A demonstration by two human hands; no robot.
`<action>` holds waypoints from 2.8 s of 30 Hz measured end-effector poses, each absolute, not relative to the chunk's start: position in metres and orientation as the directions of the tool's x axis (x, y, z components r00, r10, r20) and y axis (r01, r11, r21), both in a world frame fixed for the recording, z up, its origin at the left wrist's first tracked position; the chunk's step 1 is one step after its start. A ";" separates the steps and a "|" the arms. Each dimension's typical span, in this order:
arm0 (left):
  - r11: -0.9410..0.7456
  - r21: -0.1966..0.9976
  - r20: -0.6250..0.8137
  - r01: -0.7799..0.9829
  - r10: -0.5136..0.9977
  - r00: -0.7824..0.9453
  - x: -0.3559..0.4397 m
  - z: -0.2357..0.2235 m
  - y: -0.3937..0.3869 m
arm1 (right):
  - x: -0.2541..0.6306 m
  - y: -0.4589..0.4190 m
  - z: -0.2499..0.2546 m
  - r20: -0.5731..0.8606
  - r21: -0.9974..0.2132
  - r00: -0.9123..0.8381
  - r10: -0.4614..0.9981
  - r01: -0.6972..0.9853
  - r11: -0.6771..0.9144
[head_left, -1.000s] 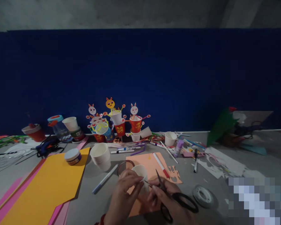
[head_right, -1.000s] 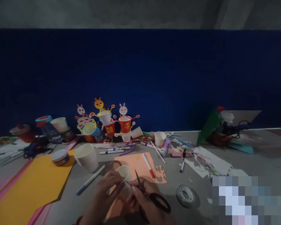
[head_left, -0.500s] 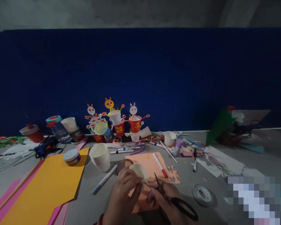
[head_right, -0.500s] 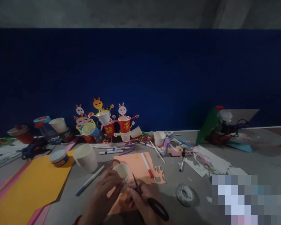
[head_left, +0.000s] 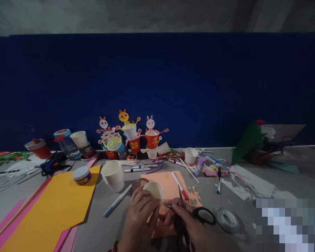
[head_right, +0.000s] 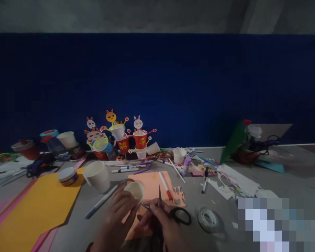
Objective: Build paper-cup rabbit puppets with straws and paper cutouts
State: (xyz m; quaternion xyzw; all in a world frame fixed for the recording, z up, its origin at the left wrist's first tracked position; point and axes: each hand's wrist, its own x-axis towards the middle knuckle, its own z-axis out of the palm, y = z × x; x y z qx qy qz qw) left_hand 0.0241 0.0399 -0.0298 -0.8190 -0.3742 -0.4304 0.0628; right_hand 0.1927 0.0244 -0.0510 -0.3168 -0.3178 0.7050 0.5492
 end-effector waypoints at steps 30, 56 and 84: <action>-0.716 0.293 0.767 0.634 0.572 0.291 0.024 -0.029 0.043 | 0.199 0.023 -0.052 0.061 -0.917 -0.219 0.974 -0.397 -0.032; -0.702 0.160 0.796 0.694 0.508 0.330 0.034 -0.017 0.027 | 0.196 0.023 -0.057 -0.013 -0.860 -0.189 0.982 -0.498 -0.107; -0.680 0.398 0.724 0.616 0.645 0.245 0.029 -0.026 0.034 | 0.199 0.020 -0.046 0.067 -0.995 -0.159 0.985 -0.080 0.055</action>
